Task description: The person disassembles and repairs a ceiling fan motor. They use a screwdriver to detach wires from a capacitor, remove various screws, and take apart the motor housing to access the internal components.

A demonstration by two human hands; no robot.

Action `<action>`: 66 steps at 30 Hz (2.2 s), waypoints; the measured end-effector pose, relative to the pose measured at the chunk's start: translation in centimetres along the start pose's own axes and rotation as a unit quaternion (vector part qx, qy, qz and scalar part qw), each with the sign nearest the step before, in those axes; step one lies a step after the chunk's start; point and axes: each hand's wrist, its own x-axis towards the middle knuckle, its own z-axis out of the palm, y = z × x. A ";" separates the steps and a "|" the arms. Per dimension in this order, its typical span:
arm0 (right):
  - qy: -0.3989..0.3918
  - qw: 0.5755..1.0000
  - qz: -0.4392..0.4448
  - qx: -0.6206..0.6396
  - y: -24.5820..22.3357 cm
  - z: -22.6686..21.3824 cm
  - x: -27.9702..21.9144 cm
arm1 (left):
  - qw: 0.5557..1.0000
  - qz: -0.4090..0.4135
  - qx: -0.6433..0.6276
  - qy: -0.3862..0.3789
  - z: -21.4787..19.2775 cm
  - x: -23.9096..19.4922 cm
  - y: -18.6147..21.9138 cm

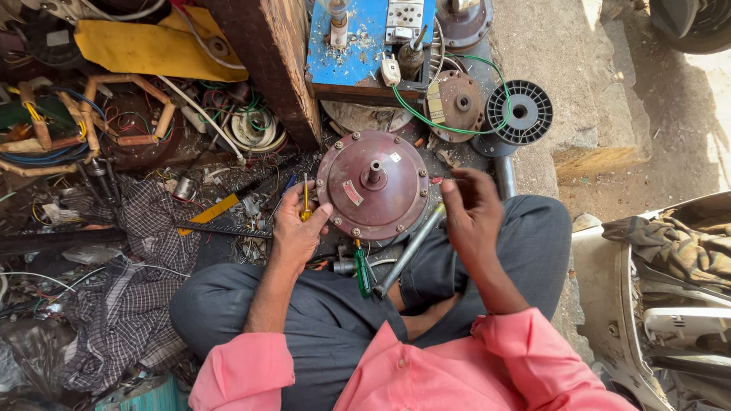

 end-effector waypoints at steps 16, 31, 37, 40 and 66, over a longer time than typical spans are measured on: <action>-0.105 0.965 0.159 0.180 5.1 2.0 -0.2 | 0.995 0.088 0.045 -0.021 0.2 0.7 -0.2; -0.115 0.938 0.285 0.158 7.8 -0.9 -0.6 | 0.892 0.019 0.449 0.052 -2.0 2.4 -7.5; -0.062 0.994 0.093 -0.005 5.7 -1.6 -0.2 | 0.879 0.012 0.475 0.033 -0.4 1.8 -5.3; -0.036 0.999 0.015 -0.010 5.0 -2.7 1.4 | 0.843 0.033 0.534 0.050 -0.7 1.7 -4.5; -0.075 0.977 -0.166 -0.110 -1.5 -1.7 0.9 | 0.570 0.199 0.734 -0.311 0.3 -1.8 -4.9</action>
